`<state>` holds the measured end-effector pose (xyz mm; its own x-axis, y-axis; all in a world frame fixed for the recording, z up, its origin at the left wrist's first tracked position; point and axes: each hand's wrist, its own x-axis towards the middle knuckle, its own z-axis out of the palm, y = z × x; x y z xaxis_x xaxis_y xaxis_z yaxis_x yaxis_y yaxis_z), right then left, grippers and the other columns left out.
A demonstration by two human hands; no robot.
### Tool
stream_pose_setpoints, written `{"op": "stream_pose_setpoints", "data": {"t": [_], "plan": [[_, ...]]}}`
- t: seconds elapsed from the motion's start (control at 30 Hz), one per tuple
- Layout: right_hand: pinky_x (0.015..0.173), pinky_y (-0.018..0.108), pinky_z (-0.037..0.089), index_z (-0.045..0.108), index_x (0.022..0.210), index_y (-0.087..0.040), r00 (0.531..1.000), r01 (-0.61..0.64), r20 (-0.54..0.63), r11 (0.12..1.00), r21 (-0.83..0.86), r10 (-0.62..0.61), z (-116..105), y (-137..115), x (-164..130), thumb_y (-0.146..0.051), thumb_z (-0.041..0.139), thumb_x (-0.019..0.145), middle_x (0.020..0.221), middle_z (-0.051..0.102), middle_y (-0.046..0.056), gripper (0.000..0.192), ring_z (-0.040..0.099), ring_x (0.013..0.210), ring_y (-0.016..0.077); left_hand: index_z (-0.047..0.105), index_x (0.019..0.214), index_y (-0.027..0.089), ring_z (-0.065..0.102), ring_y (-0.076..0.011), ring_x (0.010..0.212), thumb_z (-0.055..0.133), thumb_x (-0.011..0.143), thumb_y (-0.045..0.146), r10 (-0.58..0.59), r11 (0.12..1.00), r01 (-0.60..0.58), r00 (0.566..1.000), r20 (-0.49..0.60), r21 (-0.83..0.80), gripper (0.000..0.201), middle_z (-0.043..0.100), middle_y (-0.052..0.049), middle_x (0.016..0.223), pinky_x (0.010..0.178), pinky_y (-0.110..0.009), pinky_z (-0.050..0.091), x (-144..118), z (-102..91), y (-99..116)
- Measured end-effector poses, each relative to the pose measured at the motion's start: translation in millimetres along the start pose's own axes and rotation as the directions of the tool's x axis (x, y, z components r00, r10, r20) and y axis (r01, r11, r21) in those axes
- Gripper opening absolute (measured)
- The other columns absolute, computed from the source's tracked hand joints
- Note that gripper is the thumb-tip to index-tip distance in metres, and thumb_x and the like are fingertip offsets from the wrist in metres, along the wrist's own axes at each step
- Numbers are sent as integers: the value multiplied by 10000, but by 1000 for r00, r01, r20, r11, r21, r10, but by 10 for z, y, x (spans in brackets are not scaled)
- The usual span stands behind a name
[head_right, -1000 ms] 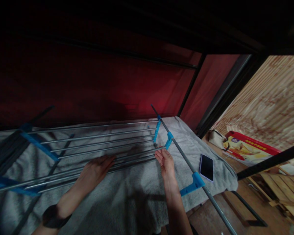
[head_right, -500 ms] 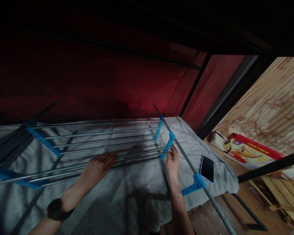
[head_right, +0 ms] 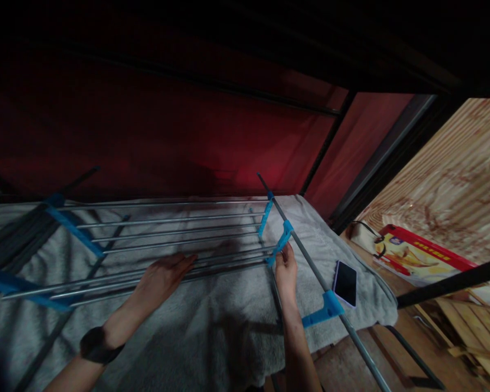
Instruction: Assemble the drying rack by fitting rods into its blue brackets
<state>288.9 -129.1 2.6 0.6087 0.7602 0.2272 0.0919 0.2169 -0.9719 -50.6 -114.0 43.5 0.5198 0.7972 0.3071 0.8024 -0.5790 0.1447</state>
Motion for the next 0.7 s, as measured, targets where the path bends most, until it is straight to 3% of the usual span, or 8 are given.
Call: {"op": "stream_pose_setpoints", "data": {"t": [0.27, 0.47, 0.7], "plan": [[1153, 427, 339, 647, 1240, -235, 1000, 30, 9, 999, -35, -30, -1, 16, -24, -335, 672, 770, 1334, 641, 75, 481, 554, 1271, 225, 637, 1313, 190, 681, -240, 880, 461, 988, 187, 13, 999, -13, 1000, -1, 35, 370, 717, -104, 969, 770, -348, 526, -16, 48, -18], [1156, 449, 340, 563, 1359, -185, 992, 112, 75, 979, -172, -100, -2, 14, -37, -389, 557, 847, 1407, 581, 123, 551, 516, 1322, 246, 647, 1293, 189, 688, -240, 876, 471, 965, 136, 20, 1000, -20, 1000, 18, 22, 376, 721, -97, 973, 762, -350, 536, -18, 31, -16], [1110, 451, 394, 496, 1416, -176, 995, 83, 73, 976, -202, -69, -1, 45, -50, -426, 542, 848, 1425, 556, 151, 623, 529, 1305, 261, 647, 1294, 188, 691, -230, 865, 477, 976, 146, 40, 998, -40, 999, -16, 43, 363, 726, -88, 942, 738, -333, 531, -3, 42, 16]]}}
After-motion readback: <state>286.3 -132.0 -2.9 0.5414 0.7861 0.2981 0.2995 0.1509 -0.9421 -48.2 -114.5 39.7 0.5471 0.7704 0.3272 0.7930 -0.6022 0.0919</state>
